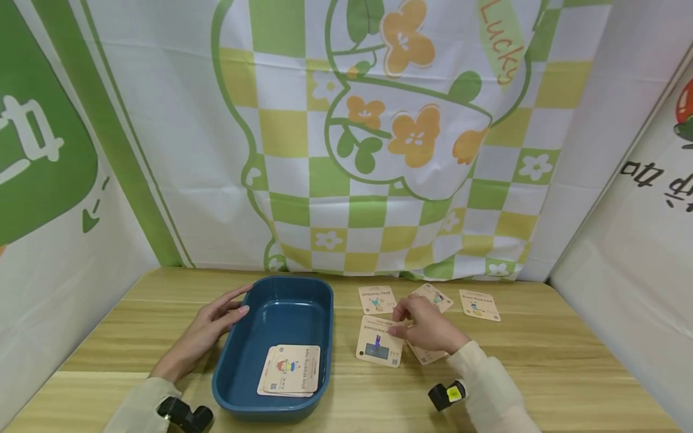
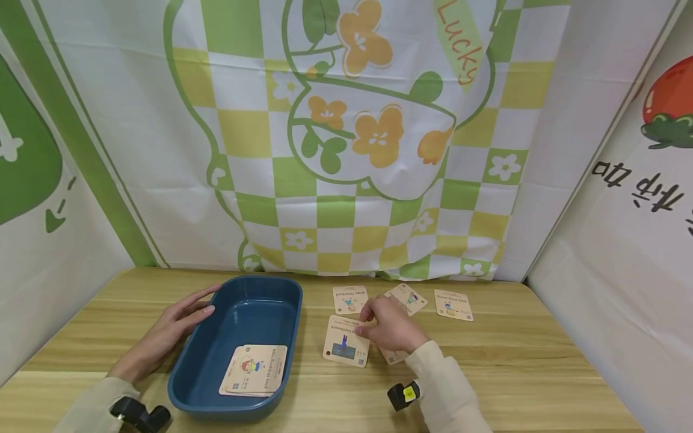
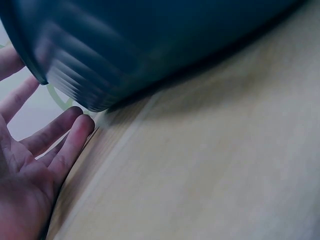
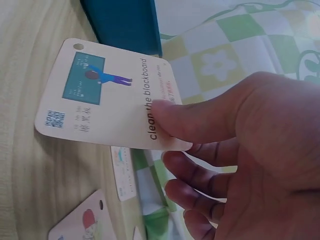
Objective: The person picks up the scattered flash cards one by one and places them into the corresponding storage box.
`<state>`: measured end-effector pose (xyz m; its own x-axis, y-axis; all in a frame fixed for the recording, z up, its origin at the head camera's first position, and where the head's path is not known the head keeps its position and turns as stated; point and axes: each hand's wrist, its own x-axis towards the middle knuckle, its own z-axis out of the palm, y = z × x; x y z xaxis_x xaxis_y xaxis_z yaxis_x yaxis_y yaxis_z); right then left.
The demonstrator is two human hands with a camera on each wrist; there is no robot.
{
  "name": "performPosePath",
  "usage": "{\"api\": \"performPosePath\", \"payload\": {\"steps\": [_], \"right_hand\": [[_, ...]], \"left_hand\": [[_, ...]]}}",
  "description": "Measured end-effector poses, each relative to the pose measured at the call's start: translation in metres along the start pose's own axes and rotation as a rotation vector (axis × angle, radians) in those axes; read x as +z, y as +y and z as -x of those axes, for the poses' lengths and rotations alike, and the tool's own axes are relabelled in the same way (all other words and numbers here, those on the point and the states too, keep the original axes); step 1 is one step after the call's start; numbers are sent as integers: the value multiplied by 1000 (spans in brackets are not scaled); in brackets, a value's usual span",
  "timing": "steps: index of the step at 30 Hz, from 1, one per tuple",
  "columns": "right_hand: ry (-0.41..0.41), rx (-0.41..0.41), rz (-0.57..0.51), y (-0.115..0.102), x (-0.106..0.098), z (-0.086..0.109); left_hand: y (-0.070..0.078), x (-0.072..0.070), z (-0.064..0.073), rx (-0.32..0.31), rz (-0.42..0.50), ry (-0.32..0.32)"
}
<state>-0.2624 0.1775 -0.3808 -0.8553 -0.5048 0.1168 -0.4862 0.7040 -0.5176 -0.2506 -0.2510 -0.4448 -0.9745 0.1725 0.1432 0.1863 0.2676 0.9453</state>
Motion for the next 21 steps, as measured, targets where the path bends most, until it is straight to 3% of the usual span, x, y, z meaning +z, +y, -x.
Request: {"api": "performPosePath", "payload": {"steps": [10, 15, 21], "right_hand": [[-19, -9, 58, -2, -5, 0], [-28, -29, 8, -4, -7, 2], [75, -35, 0, -9, -12, 3]], "left_hand": [[0, 0, 0, 5, 2, -3], [0, 0, 0, 1, 0, -2], [0, 0, -1, -5, -1, 0]]}}
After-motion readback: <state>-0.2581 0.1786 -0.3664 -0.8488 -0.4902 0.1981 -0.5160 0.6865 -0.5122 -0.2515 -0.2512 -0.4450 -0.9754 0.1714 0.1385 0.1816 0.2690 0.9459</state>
